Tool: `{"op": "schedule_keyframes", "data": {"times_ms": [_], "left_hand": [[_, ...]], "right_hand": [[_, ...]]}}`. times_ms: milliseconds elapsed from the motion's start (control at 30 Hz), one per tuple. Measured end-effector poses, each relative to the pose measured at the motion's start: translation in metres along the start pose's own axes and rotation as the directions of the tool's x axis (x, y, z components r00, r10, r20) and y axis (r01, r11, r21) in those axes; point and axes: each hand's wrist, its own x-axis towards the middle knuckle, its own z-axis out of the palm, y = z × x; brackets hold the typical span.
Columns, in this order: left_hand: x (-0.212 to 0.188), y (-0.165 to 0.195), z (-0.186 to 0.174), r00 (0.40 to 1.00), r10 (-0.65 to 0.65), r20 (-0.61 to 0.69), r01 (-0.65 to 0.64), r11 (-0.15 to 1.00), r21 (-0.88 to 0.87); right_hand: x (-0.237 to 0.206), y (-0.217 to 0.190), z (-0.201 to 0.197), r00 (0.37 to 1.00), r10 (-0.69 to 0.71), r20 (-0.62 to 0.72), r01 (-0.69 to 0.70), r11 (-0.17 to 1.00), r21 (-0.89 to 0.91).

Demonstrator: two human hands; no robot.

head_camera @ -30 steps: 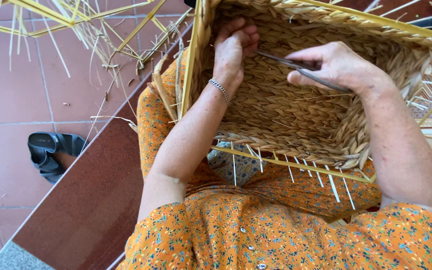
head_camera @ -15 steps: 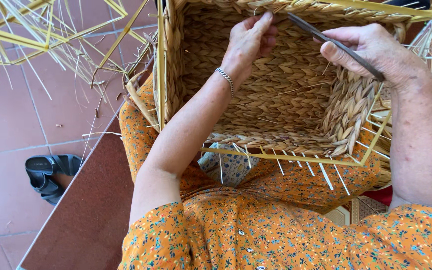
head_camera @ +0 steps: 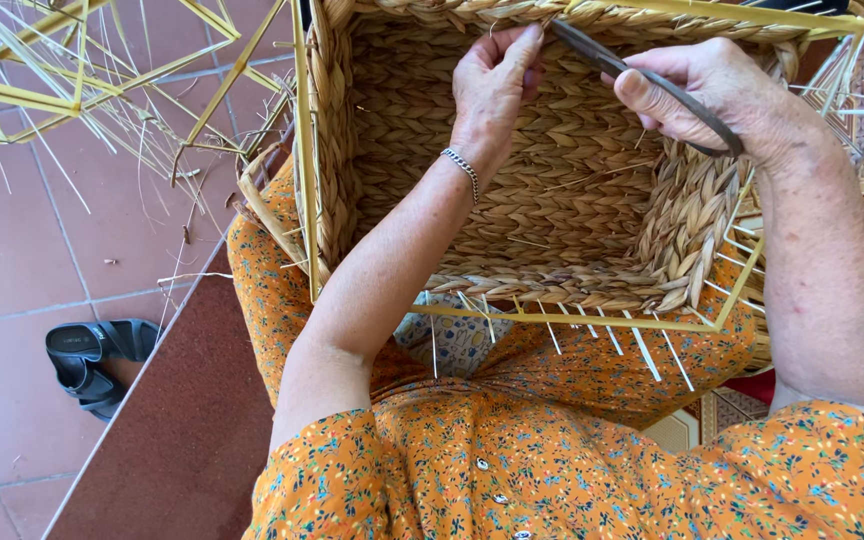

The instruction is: The person is weaving a basket using dried palm leaves. They use a pair of scissors to trim the excess material and a hammer to secure the weave. The person is sitting cross-legged on the floor while working.

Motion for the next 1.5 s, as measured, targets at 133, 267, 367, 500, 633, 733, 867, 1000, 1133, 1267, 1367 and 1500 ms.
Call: {"op": "schedule_keyframes", "data": {"times_ms": [133,267,367,500,633,733,867,1000,1133,1267,1367,1500], "left_hand": [[0.003,-0.004,0.001,0.999,0.019,0.039,-0.017,0.999,-0.034],[0.003,-0.006,0.001,0.999,0.016,0.039,-0.014,0.999,-0.045],[0.001,-0.004,0.001,0.999,-0.002,0.042,0.003,0.999,-0.037],[0.001,0.001,0.006,0.998,-0.028,0.056,0.030,0.999,-0.044],[0.000,0.005,0.007,0.997,-0.025,0.073,0.027,0.999,-0.035],[-0.001,0.006,0.006,0.997,-0.044,0.061,0.045,0.999,-0.005],[0.000,0.004,0.005,0.997,-0.040,0.071,0.041,0.999,-0.015],[0.003,0.002,0.004,0.995,-0.012,0.096,0.016,0.999,-0.049],[0.005,-0.001,0.005,0.995,-0.009,0.104,0.018,0.996,-0.087],[0.007,-0.004,0.004,0.994,0.006,0.112,0.005,0.995,-0.102],[0.007,-0.005,0.002,0.992,0.018,0.124,-0.005,0.994,-0.108],[0.007,-0.004,0.000,0.988,0.036,0.150,-0.017,0.992,-0.125]], "right_hand": [[0.006,0.004,0.004,0.997,0.071,-0.001,-0.071,0.988,0.138],[0.014,0.006,0.010,0.997,0.079,-0.007,-0.077,0.981,0.179],[0.015,0.004,0.015,0.999,0.036,-0.039,-0.032,0.995,0.098],[0.011,-0.001,0.018,0.995,0.029,-0.092,-0.025,0.999,0.039],[0.005,-0.003,0.017,0.991,-0.027,-0.133,0.020,0.998,-0.055],[0.008,0.003,0.016,0.995,-0.032,-0.099,0.031,0.999,-0.010],[0.014,0.015,0.020,0.992,-0.097,-0.081,0.101,0.994,0.051],[0.018,0.021,0.029,0.998,0.060,-0.019,-0.051,0.946,0.319],[0.015,0.019,0.030,0.997,-0.009,-0.075,0.026,0.975,0.223],[0.010,0.014,0.025,0.993,-0.070,-0.089,0.081,0.989,0.122],[0.011,0.013,0.025,0.997,-0.056,-0.050,0.066,0.966,0.250],[0.016,0.015,0.028,0.999,0.025,-0.042,-0.014,0.966,0.258]]}}
